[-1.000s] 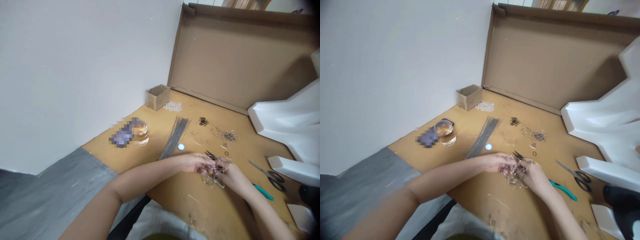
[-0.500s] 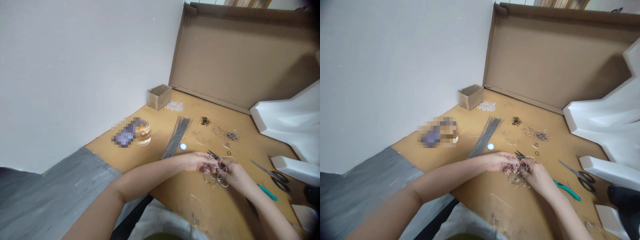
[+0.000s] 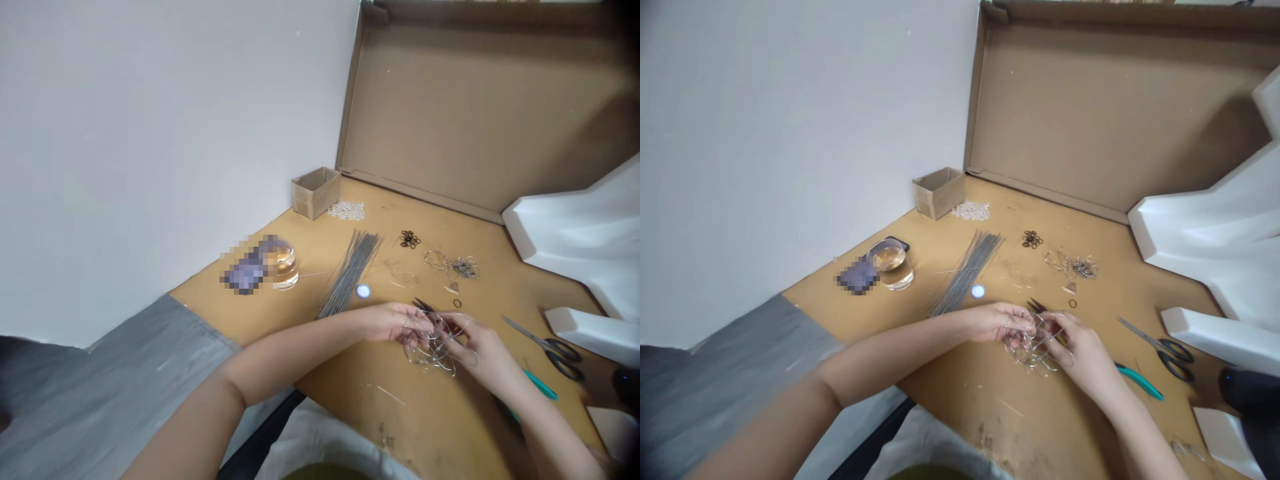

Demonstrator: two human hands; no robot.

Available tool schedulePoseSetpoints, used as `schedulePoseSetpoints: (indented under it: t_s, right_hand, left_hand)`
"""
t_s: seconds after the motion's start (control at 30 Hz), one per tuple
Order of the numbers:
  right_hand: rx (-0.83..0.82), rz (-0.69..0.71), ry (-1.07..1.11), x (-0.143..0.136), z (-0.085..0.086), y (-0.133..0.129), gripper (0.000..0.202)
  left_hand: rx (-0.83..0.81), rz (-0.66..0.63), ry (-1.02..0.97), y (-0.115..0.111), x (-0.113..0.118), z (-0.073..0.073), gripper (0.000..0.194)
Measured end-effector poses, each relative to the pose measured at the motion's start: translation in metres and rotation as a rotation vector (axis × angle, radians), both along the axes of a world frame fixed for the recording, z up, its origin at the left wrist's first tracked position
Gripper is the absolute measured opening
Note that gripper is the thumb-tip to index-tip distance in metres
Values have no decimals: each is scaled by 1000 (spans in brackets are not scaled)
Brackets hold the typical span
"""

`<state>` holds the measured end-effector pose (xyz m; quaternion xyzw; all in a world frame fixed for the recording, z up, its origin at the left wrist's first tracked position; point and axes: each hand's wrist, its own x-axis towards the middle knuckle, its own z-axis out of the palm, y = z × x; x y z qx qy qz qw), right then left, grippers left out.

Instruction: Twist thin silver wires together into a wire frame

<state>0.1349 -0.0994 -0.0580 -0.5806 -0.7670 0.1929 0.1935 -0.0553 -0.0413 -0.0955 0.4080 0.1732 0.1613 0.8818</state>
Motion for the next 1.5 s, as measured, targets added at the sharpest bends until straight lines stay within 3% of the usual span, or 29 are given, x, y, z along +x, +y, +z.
schedulePoseSetpoints:
  t_s: [0.13,0.23,0.33,0.47,0.73,0.93,1.13,1.3,1.4,1.5]
  right_hand:
    - [-80,-106,235,2,6,-8,29]
    - [-213,-168,541,9,6,-12,35]
    - [-304,-184,817,15,3,-13,36]
    - [-428,-162,978,13,4,-13,41]
    - [-478,-19,911,23,-2,-17,46]
    - [-460,-133,770,23,-2,-29,24]
    - [-446,-208,934,25,-9,-32,27]
    - [-441,-223,900,27,-10,-32,29]
    - [-430,-229,880,26,-6,-33,33]
    - [-426,-208,866,25,-4,-34,33]
  left_hand:
    - [49,3,16,-2,1,9,38]
    - [86,-12,27,-3,3,16,42]
    - [99,-18,56,-4,7,20,45]
    - [137,-8,71,-7,13,24,47]
    - [223,31,156,-14,20,28,46]
    - [250,102,149,-19,24,21,48]
    - [292,24,126,-8,18,21,44]
    - [253,-27,57,6,18,21,42]
    - [225,-41,120,7,21,27,35]
    - [302,-31,176,6,24,33,32]
